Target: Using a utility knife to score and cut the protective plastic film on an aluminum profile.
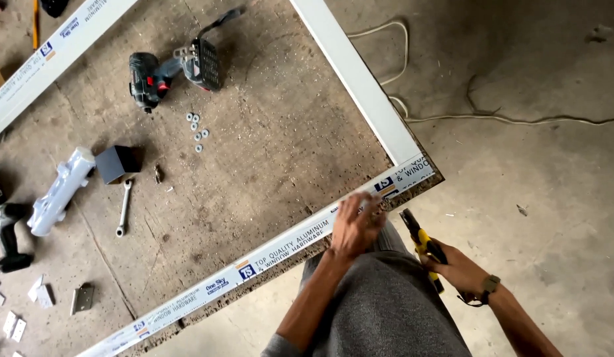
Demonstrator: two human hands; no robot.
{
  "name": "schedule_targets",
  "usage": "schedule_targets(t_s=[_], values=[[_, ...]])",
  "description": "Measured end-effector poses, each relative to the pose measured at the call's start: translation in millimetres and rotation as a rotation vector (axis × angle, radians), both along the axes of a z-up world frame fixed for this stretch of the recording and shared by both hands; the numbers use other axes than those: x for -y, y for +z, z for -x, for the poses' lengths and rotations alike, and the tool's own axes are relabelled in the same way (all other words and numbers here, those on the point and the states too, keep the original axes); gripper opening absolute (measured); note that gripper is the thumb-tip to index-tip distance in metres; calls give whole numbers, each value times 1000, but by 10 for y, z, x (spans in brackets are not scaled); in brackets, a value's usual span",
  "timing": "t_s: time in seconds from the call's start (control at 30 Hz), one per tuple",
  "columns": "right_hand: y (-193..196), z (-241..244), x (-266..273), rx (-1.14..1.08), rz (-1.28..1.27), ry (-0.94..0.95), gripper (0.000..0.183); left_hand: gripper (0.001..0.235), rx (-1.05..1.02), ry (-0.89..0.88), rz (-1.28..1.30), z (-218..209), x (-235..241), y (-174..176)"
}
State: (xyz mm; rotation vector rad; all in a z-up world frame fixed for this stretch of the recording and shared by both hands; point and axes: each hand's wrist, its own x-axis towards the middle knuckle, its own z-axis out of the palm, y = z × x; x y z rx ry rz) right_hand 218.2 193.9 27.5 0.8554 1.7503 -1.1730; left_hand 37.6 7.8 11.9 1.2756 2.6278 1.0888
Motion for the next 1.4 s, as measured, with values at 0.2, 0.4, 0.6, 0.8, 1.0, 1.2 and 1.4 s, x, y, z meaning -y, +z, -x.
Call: schedule_targets(t_s=[0.2, 0.4, 0.6, 0.8, 1.0, 1.2, 1.4], values=[[197, -175, -231, -78, 97, 71, 69, 42, 636, -26, -33, -445, -251, 224], [438, -326, -439, 15, 72, 134, 53, 21, 1106, 146, -84, -528, -580, -16], [340, -228, -263, -16, -178, 181, 60, 55, 861, -76, 454, -556, -572, 81], [-50, 39, 95, -429, -141, 0, 67, 11, 83, 59, 34, -509, 178, -271], [-270, 145, 207, -470, -172, -20, 68, 13, -63, 307, -4, 66, 1061, 155], [-209, 152, 316, -478, -255, -51, 69, 37, -30, 415, 103, 158, 1674, -74], [-239, 133, 351, -471, -295, -76, 69, 36, -24, 421, 88, 120, 1749, -317]])
